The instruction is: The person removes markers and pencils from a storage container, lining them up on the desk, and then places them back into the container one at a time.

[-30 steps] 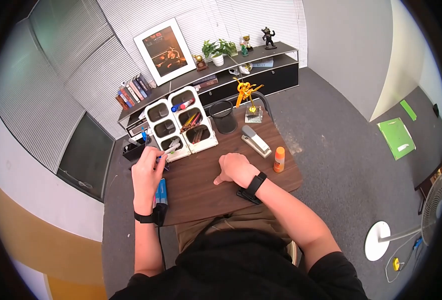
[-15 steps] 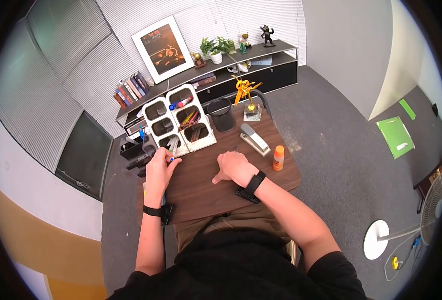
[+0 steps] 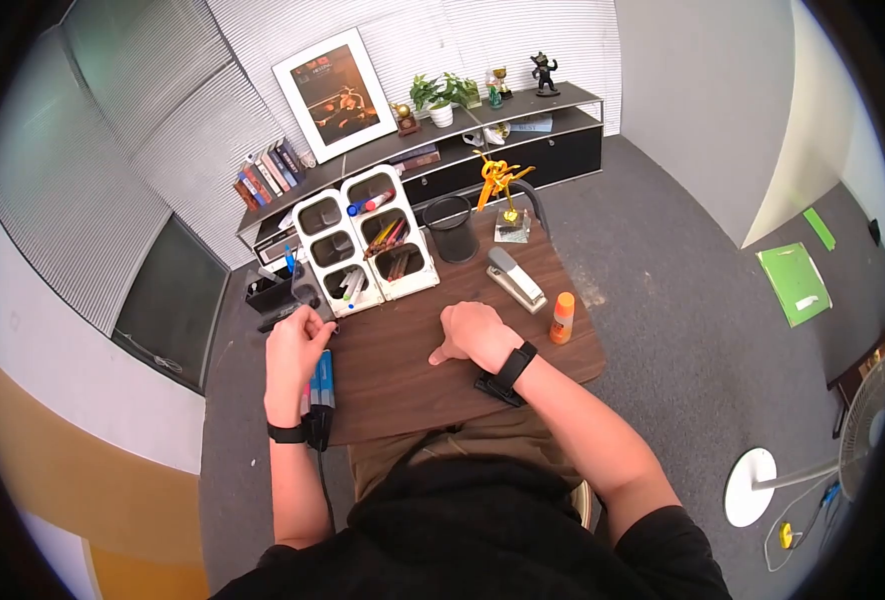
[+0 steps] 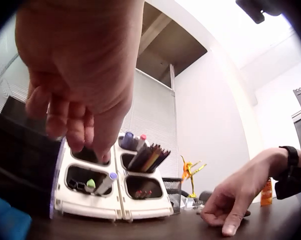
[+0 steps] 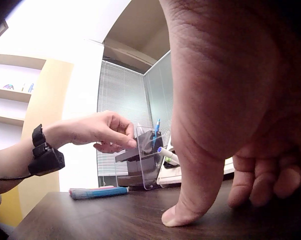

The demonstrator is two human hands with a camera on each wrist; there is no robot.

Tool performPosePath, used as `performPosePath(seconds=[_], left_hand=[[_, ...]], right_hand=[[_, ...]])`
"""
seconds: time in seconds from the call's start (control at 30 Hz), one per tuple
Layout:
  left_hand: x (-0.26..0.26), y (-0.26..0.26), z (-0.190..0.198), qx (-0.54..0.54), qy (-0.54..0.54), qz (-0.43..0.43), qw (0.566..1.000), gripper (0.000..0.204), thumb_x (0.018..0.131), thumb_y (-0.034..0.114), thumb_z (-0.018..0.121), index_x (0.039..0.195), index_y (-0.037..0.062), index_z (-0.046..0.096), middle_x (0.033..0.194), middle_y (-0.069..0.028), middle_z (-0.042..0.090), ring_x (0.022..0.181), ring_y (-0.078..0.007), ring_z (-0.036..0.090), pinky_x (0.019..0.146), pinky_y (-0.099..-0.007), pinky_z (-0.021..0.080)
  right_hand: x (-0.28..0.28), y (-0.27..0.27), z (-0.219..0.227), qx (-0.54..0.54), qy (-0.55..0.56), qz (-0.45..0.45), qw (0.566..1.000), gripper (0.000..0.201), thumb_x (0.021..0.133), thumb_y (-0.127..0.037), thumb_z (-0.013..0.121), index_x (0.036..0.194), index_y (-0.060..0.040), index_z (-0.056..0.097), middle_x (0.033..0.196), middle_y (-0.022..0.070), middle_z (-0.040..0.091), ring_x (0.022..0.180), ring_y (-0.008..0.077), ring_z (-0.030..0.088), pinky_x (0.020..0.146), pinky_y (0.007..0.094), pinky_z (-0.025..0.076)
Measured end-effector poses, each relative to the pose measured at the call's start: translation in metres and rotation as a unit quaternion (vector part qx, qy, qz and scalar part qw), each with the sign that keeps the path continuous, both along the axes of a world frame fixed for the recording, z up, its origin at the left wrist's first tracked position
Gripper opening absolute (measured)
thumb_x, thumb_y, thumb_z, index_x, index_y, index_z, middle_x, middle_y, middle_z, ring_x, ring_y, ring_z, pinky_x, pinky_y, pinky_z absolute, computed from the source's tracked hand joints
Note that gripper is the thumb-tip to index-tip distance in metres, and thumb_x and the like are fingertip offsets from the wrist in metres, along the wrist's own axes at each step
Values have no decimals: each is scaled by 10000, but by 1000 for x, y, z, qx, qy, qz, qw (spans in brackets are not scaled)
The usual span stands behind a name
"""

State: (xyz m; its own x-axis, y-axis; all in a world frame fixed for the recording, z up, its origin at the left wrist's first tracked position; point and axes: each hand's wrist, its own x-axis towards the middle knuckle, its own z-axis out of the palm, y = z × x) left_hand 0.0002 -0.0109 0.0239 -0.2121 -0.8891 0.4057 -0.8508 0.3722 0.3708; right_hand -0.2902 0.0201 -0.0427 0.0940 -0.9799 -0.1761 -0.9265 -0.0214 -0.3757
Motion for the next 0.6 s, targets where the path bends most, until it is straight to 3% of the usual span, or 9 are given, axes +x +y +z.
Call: performPosePath(seconds=[0.13, 0.17, 0.2, 0.37, 0.53, 0.6], left_hand=[[39, -9, -12, 74, -98, 21, 992, 208, 868, 226, 876, 880, 47, 771, 809, -143, 775, 837, -359, 782, 784, -470, 611], [45, -12, -20, 102, -129, 14, 986, 198, 857, 231, 877, 892, 54, 797, 839, -148, 790, 869, -362, 792, 812, -473, 622], [47, -15, -27, 99, -128, 14, 987, 198, 857, 231, 877, 892, 54, 797, 839, -148, 790, 869, -362, 792, 812, -473, 622], [47, -24, -49, 90, -148, 11, 985, 188, 830, 222, 883, 930, 69, 839, 907, -158, 818, 894, -354, 802, 839, -462, 628], [38, -15, -43, 131, -114, -36, 984, 193, 850, 218, 871, 964, 63, 852, 907, -157, 825, 867, -343, 805, 833, -450, 631], [34, -11, -28, 281, -88, -49, 954, 194, 860, 212, 865, 976, 57, 856, 860, -153, 815, 794, -308, 802, 794, -430, 625]], right_hand=[[-1, -5, -5, -7, 8, 11, 1000, 643, 763, -592, 946, 1094, -52, 834, 1047, 167, 831, 1038, 377, 793, 911, 463, 623], [-2, -4, 0, 6, 3, 15, 1000, 682, 771, -599, 942, 1098, -11, 827, 1064, 195, 828, 1058, 391, 793, 919, 470, 631], [-2, -3, 3, 19, -3, 18, 1000, 722, 779, -605, 938, 1101, 30, 821, 1082, 222, 824, 1078, 404, 794, 927, 477, 639], [-2, -2, 2, 4, 5, 18, 1000, 718, 789, -610, 932, 1096, 30, 824, 1086, 224, 824, 1079, 404, 794, 929, 474, 638], [-2, -3, -4, 1, -2, 19, 1000, 703, 792, -606, 930, 1084, 25, 827, 1082, 224, 824, 1077, 404, 795, 931, 477, 638], [-2, -3, -1, 2, -1, 19, 1000, 693, 788, -600, 935, 1074, 22, 827, 1079, 224, 824, 1072, 403, 795, 929, 482, 639]])
